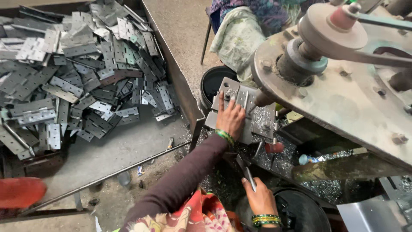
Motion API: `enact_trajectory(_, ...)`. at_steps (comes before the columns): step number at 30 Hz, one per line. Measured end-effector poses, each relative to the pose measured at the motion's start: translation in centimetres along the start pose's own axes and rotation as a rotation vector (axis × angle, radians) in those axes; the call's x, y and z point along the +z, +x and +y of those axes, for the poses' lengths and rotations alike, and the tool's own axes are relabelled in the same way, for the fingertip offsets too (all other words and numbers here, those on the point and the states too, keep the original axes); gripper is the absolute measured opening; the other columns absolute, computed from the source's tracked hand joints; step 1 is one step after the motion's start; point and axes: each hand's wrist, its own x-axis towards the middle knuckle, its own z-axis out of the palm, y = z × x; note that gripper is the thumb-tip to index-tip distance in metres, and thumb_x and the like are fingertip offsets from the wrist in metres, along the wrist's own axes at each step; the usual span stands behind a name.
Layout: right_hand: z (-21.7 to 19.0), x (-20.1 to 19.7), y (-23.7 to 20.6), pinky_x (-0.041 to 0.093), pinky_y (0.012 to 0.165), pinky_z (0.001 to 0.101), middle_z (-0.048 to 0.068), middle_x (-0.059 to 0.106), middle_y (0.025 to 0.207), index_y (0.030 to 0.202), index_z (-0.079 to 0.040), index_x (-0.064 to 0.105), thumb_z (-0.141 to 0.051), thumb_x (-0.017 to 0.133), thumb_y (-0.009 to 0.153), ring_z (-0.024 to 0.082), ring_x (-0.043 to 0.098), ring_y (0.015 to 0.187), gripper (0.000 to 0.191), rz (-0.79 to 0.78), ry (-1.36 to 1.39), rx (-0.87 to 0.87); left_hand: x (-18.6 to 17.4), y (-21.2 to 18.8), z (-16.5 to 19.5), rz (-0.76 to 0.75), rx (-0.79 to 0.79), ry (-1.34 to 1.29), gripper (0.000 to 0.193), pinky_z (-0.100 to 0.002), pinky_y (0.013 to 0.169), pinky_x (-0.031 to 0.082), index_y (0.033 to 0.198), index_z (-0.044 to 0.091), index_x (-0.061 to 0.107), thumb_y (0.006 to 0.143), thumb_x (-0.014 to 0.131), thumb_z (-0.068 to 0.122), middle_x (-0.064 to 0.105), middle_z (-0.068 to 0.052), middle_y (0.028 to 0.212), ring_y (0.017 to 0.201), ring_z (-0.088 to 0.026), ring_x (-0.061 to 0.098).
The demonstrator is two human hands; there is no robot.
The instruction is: The person repeatedly picks up metal hinge-like parts from a bin, places them into a press machine, and operates the lever to process each piece. The person then removes the processed part and returns it to the bin, continuing the cycle.
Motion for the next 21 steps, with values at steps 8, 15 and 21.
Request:
enact_trajectory(8, 4.5, 6.3, 2.0, 0.057, 0.076, 0.0489, 0.020, 0.077, 0.089, 0.105, -0.010, 0.068, -0.065, 0.052, 0.095, 0.042, 0.076, 0.088, 0.058, -0.128, 0.082, 0.214, 1.4, 2.1, 0.0, -0.106, -0.054, -0.003, 0.020, -0.070, 0.122, -0.007, 0.105, 0.013, 0.070, 0.089, 0.058, 0.011, 0.065, -0.007, 0.111, 0.142, -0.032, 0.045)
enact_trajectory(15, 10.9, 16.0, 3.0, 0.053, 0.078, 0.0522, 0.025, 0.073, 0.097, 0.107, -0.006, 0.069, -0.062, 0.051, 0.094, 0.047, 0.070, 0.094, 0.061, 0.101, 0.219, 0.001, 0.9, -0.2, 1.0, 0.025, -0.014, -0.036, 0.028, -0.068, 0.124, 0.000, 0.107, 0.007, 0.069, 0.082, 0.061, 0.016, 0.064, -0.010, 0.108, 0.134, -0.034, 0.050)
enact_trajectory(21, 13.0, 12.9, 4.4, 0.054, 0.089, 0.0485, 0.027, 0.076, 0.097, 0.107, -0.009, 0.079, -0.072, 0.061, 0.085, 0.044, 0.071, 0.103, 0.069, -0.036, 0.125, 0.105, 0.1, -1.9, 0.7, 0.064, 0.020, -0.095, 0.026, -0.071, 0.127, 0.004, 0.111, 0.005, 0.067, 0.092, 0.059, 0.020, 0.063, -0.011, 0.118, 0.137, -0.032, 0.050)
